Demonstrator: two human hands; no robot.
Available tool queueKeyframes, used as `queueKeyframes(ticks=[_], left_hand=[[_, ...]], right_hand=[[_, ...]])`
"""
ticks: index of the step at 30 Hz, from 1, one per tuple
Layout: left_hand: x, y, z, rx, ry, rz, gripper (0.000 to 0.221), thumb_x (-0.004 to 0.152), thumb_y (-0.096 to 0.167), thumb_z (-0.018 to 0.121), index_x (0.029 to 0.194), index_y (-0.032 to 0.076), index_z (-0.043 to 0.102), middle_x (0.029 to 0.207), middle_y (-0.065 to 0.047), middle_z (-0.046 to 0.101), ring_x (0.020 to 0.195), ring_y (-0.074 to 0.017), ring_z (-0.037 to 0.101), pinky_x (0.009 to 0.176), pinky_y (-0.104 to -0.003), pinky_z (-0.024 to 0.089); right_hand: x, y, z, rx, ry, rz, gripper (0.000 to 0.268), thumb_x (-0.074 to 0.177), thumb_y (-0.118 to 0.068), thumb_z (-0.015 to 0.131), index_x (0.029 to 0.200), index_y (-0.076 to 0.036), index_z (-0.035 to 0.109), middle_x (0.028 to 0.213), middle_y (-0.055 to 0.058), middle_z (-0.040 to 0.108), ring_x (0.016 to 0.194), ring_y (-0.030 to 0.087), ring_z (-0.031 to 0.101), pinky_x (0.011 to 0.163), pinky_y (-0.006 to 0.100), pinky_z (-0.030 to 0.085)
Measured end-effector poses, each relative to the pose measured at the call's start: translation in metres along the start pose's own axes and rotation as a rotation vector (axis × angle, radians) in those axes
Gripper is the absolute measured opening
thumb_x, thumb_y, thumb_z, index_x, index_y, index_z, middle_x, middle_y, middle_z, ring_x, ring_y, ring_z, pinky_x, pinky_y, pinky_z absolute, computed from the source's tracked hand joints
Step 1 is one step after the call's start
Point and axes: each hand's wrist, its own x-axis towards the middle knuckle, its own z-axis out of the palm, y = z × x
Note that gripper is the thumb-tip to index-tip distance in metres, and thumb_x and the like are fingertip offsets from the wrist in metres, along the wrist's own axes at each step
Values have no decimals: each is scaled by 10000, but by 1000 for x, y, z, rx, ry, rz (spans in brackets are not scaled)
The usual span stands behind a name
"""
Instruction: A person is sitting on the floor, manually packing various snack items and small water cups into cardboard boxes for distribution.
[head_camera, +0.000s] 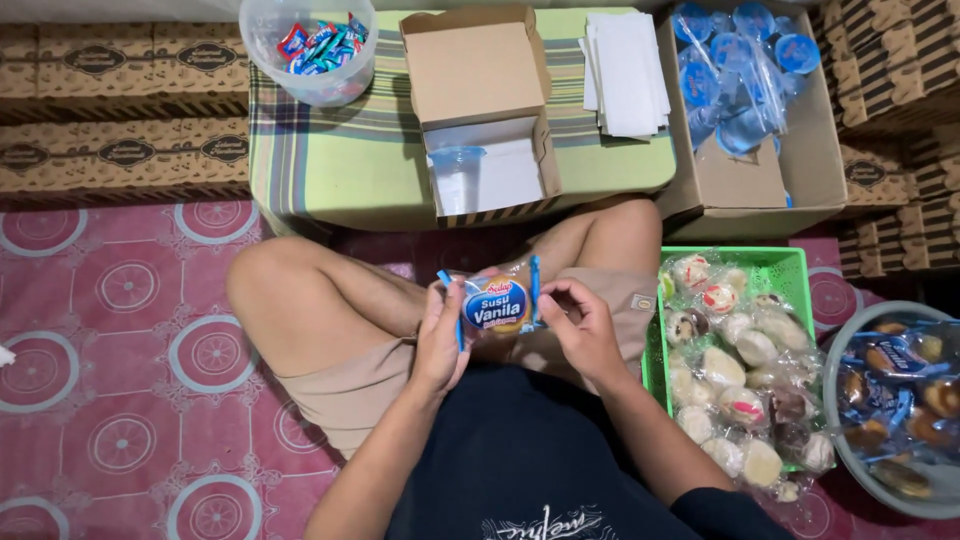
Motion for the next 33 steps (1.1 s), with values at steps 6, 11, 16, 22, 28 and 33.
queueKeyframes(ticks=[6,11,16,22,28,33], left_hand=[[-7,18,9,-29,10,81,286,1075,381,485,992,108,480,1344,-187,646,915,-254,735,495,-256,622],[-1,-5,-21,413,176,438,207,1027,241,675,907,74,696,868,-31,643,824,-90,588,770,-230,553],[-3,3,-16,621,192,569,180,988,191,736,865,62,756,714,-35,581,709,-92,565,707,-227,538],[7,10,-16,581,160,580,178,1012,214,708,902,82,750,767,1,646,787,-50,577,797,-243,543],[1,49,-3,898,21,880,477,915,145,777,1340,-4,620,1194,-174,591,1101,-295,632,960,-388,548],[1,67,19,1053,-339,1166,192,898,58,772,1086,21,763,1009,-128,750,956,-324,746,874,-414,600]], right_hand=[[-2,-12,6,-175,42,2,150,998,-130,675,1051,-2,734,834,109,707,738,125,653,662,297,610],[1,-22,10,-290,83,-20,169,1033,-150,626,1041,2,699,801,137,660,721,165,612,627,330,588],[-5,-39,15,-446,44,-131,80,988,-97,658,986,-45,719,712,149,634,649,221,646,579,364,561],[11,-47,8,-290,36,-137,152,1056,-108,559,972,-50,671,696,49,553,655,126,523,604,287,538],[23,-84,8,-660,-217,-469,139,1050,-151,549,1001,-58,641,759,136,582,716,388,643,678,433,558],[29,-97,10,-828,-285,-682,56,1010,-57,587,1031,-35,634,809,120,540,790,377,613,719,438,547]])
